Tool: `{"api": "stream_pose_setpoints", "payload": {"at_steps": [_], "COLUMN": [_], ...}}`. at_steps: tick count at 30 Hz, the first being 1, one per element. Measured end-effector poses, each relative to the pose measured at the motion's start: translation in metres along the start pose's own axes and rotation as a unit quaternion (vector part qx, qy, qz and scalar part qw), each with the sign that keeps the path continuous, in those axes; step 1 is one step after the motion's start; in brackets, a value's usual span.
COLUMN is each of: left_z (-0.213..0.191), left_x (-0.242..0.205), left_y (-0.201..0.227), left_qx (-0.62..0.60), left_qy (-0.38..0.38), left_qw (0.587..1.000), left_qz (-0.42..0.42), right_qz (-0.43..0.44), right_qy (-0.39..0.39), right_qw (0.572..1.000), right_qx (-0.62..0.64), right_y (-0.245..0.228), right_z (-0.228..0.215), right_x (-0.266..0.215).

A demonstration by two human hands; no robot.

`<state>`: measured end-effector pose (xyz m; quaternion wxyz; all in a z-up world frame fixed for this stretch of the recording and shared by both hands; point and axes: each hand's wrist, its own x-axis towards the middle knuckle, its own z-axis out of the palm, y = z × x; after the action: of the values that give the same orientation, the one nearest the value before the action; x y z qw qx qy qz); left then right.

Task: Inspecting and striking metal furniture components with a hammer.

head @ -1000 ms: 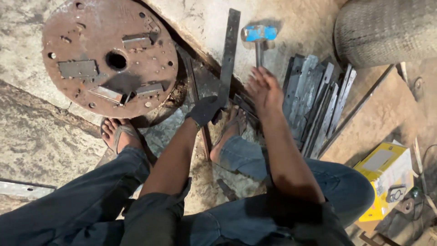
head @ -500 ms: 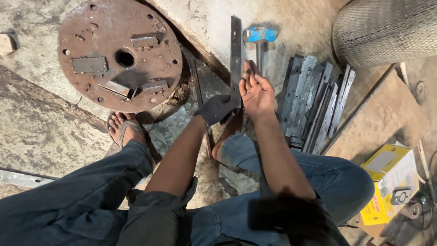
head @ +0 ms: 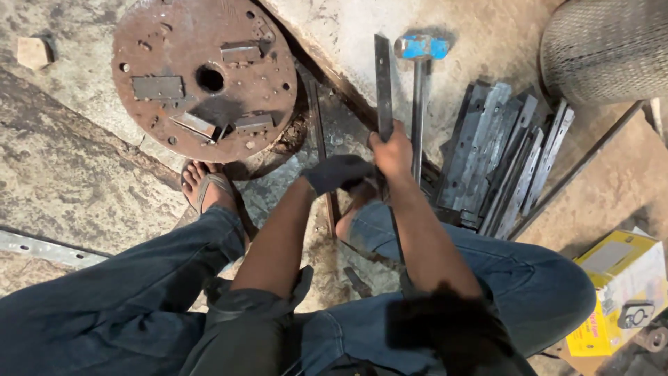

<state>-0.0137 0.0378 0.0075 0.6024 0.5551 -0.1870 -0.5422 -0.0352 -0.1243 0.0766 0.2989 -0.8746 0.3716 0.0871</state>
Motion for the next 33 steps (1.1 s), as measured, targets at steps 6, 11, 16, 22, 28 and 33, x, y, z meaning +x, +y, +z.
{"api": "stream_pose_setpoints", "payload": {"at_steps": [6,11,16,22,28,33], "left_z": [0.006,0.016,-0.012,-0.017,-0.001,-0.005], "left_x": [-0.014,-0.002,-0.006,-0.038,-0.038,-0.042], "left_y": [-0.019,-0.054,-0.095,-0.101,-0.035,0.072], "left_qx": [0.236,0.332,0.269,-0.047,-0.117,-0.106], "left_qy": [0.284,0.305,0.306,0.151,0.124,0.129], "left_qw": [0.896,0.854,0.882,0.985,0.982,0.964], "left_qz": [-0.248,-0.261,-0.239,-0.068,0.074,0.206], "right_qz": [-0.114,-0.081,-0.148,-0.253,-0.241,-0.262], "right_qy": [0.051,-0.018,-0.05,0.052,-0.07,-0.053], "right_qw": [0.99,0.984,0.932,0.939,0.87,0.867], "right_qx": [0.062,0.156,0.326,0.226,0.424,0.42], "right_y": [0.028,-0.042,-0.063,-0.061,-0.072,-0.068], "right_z": [0.0,-0.041,-0.055,-0.041,-0.055,-0.078], "right_x": [0.004,-0.054,-0.09,-0.095,-0.102,-0.109]}}
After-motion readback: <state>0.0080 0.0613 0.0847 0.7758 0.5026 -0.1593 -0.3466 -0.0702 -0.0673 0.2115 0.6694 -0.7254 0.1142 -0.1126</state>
